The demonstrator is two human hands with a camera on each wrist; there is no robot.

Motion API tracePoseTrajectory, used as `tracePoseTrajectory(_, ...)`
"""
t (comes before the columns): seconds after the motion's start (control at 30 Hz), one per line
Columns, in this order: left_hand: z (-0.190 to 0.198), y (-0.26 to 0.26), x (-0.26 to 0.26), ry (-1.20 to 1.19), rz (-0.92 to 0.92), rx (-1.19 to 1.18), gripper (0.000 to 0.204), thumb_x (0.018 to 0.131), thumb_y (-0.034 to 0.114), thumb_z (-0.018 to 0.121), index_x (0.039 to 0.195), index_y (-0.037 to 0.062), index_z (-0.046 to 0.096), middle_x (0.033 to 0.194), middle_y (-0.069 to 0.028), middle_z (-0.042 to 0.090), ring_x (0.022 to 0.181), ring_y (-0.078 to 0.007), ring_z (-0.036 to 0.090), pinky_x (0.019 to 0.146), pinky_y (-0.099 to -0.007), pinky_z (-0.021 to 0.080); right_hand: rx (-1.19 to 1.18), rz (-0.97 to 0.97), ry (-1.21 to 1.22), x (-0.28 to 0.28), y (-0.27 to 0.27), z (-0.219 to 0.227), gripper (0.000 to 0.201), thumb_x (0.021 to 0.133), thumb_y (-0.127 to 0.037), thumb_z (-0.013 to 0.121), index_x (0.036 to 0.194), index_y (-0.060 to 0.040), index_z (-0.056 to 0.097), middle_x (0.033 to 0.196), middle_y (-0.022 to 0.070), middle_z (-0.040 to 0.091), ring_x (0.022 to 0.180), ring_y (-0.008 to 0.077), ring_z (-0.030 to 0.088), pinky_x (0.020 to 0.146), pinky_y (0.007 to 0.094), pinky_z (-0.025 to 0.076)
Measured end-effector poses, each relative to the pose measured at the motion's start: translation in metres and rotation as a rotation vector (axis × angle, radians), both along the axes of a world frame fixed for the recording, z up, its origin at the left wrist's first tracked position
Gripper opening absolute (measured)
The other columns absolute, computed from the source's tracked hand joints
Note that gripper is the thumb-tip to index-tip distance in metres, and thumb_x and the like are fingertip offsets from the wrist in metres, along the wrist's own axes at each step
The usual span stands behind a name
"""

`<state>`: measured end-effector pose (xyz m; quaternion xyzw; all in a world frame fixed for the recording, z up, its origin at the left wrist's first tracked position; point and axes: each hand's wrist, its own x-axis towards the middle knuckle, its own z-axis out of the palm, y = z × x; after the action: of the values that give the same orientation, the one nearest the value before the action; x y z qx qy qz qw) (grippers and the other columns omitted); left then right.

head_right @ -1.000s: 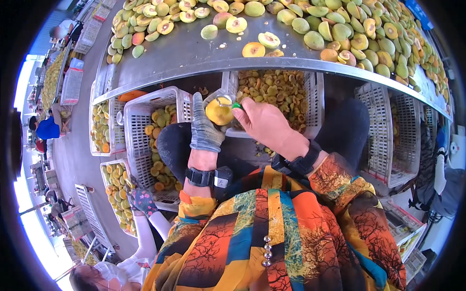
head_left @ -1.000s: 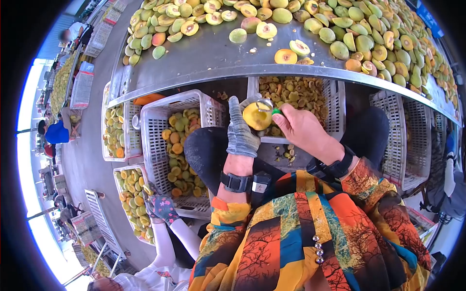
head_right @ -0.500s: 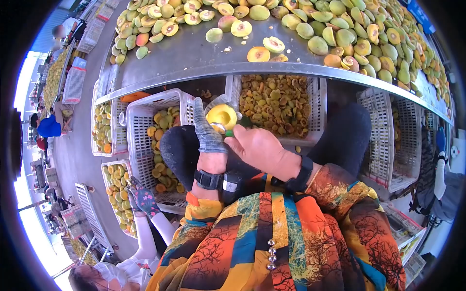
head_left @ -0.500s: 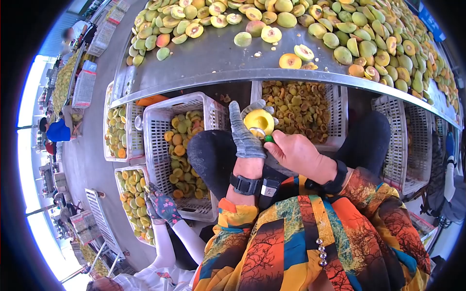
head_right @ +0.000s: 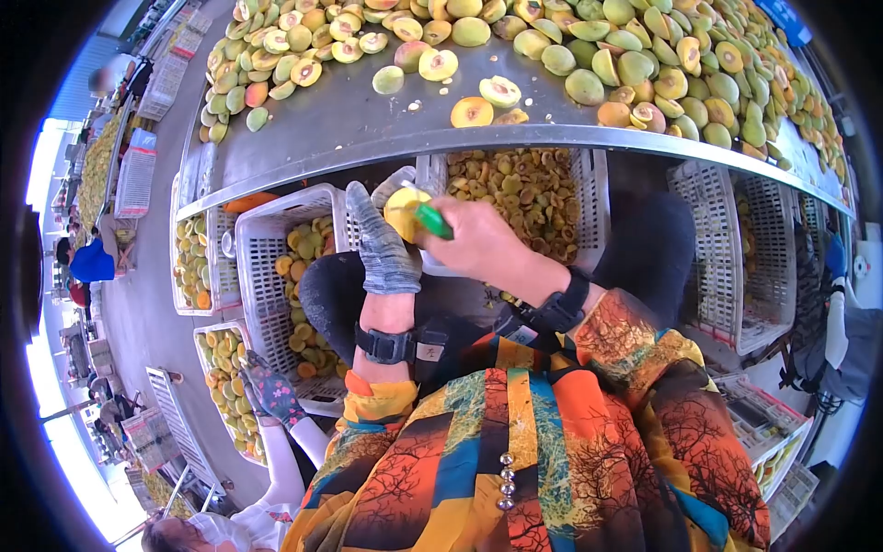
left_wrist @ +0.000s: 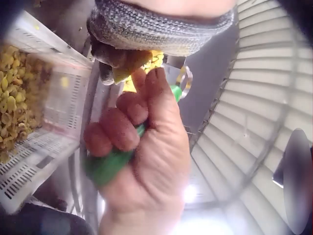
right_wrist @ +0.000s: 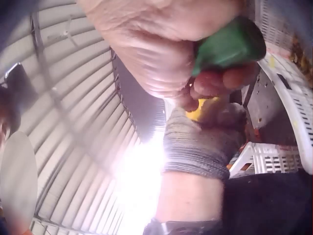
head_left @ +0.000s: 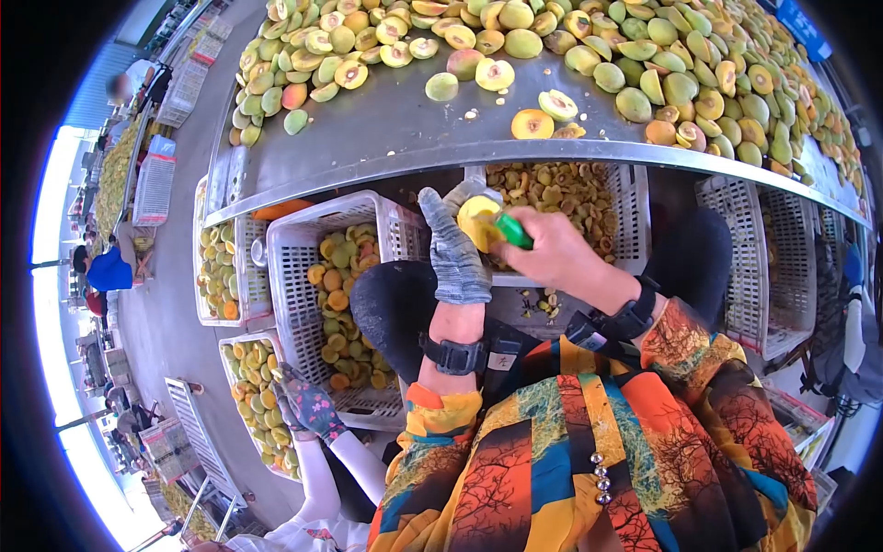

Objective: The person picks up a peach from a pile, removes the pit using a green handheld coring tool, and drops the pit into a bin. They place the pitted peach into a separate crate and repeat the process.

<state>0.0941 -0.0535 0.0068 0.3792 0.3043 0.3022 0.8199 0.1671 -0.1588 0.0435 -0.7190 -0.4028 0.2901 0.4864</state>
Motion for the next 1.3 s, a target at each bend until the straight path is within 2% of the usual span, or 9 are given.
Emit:
tracePoseTrajectory(0.4,-0.001,-0.017,-0.003,0.0,-0.07,-0.114,0.067,0.08,0.065,0.037,0.093,0.0027,0.059,0.082,-0.0047,0.057,0.074,-0.0158,0.054,0.071,-0.0264,0.045,0.026,0.045,-0.22,-0.005,0.005,-0.01,0.02,0.078,-0.015,0.059,0.077,0.0031,0.052,0.056,0.0119,0.053,0.051,0.0172,0.055,0.049,0.0323,0.042)
tracePoseTrajectory(0.5,0.01,-0.015,-0.008,0.167,0.157,0.241,0.055,0.087,0.05,0.041,0.099,-0.0015,0.057,0.082,-0.0086,0.059,0.071,-0.02,0.056,0.069,-0.0302,0.046,-0.043,0.092,0.844,-0.009,-0.001,0.011,0.013,0.081,-0.012,0.054,0.074,-0.0022,0.051,0.056,-0.0003,0.049,0.043,0.0066,0.048,0.039,0.0211,0.037)
tracePoseTrajectory(0.6,0.009,0.038,-0.056,0.99,0.559,1.898,0.015,0.087,0.009,0.044,0.098,0.0058,0.054,0.093,-0.0098,0.06,0.073,-0.0268,0.058,0.071,-0.0339,0.047,-0.004,0.234,0.896,-0.009,-0.012,0.021,0.011,0.081,-0.011,0.053,0.076,-0.0027,0.051,0.058,-0.0008,0.049,0.044,0.006,0.048,0.039,0.0211,0.037)
tracePoseTrajectory(0.7,0.056,0.082,-0.113,1.35,0.274,1.159,0.044,0.086,0.041,0.047,0.114,0.0084,0.053,0.1,-0.0134,0.061,0.083,-0.0282,0.059,0.075,-0.0375,0.046,-0.037,0.198,0.332,0.011,-0.026,0.002,0.011,0.077,-0.009,0.056,0.078,-0.0011,0.048,0.058,0.0093,0.052,0.046,0.0199,0.052,0.044,0.0295,0.041)
tracePoseTrajectory(0.83,0.058,0.114,-0.12,1.38,0.232,1.699,0.049,0.081,0.043,0.052,0.111,0.0033,0.055,0.1,-0.0193,0.06,0.089,-0.0336,0.058,0.08,-0.0397,0.043,-0.437,-0.083,-0.411,0.038,-0.056,-0.068,0.018,0.072,-0.01,0.059,0.082,-0.0015,0.047,0.066,0.0224,0.053,0.062,0.0379,0.055,0.054,0.041,0.042)
tracePoseTrajectory(0.93,0.072,0.07,-0.019,0.99,-0.026,1.419,0.044,0.074,0.04,0.061,0.101,0.0056,0.058,0.096,-0.016,0.06,0.09,-0.0326,0.056,0.079,-0.0396,0.043,-0.149,-0.206,-0.279,0.04,-0.068,-0.071,0.021,0.071,-0.011,0.06,0.085,-0.0035,0.047,0.071,0.0226,0.055,0.069,0.0396,0.056,0.056,0.044,0.041)
tracePoseTrajectory(1.03,0.049,0.046,0.07,0.879,-0.357,1.814,0.03,0.072,0.034,0.056,0.085,0.0086,0.065,0.085,-0.0148,0.062,0.074,-0.0337,0.058,0.063,-0.0448,0.046,-0.114,-0.209,-0.278,0.037,-0.071,-0.046,0.021,0.07,-0.01,0.061,0.084,-0.0028,0.046,0.065,0.0187,0.051,0.058,0.0344,0.053,0.053,0.0389,0.041)
tracePoseTrajectory(1.07,0.062,0.032,0.098,1.011,-0.586,1.365,0.045,0.073,0.046,0.056,0.09,0.005,0.063,0.088,-0.0177,0.062,0.083,-0.0308,0.06,0.069,-0.0419,0.047,-0.149,-0.177,-0.282,0.038,-0.076,-0.035,0.021,0.07,-0.01,0.061,0.083,-0.0024,0.045,0.064,0.0178,0.05,0.057,0.0352,0.051,0.052,0.0374,0.041)
tracePoseTrajectory(1.3,0.012,0.03,0.169,1.084,-0.61,1.229,0.033,0.072,0.03,0.061,0.096,0.0076,0.064,0.097,-0.0157,0.062,0.09,-0.0305,0.06,0.075,-0.0379,0.048,-0.115,-0.211,-0.233,0.037,-0.112,-0.024,0.013,0.073,-0.006,0.057,0.081,-0.0013,0.047,0.061,0.008,0.047,0.055,0.0139,0.045,0.05,0.0298,0.039)
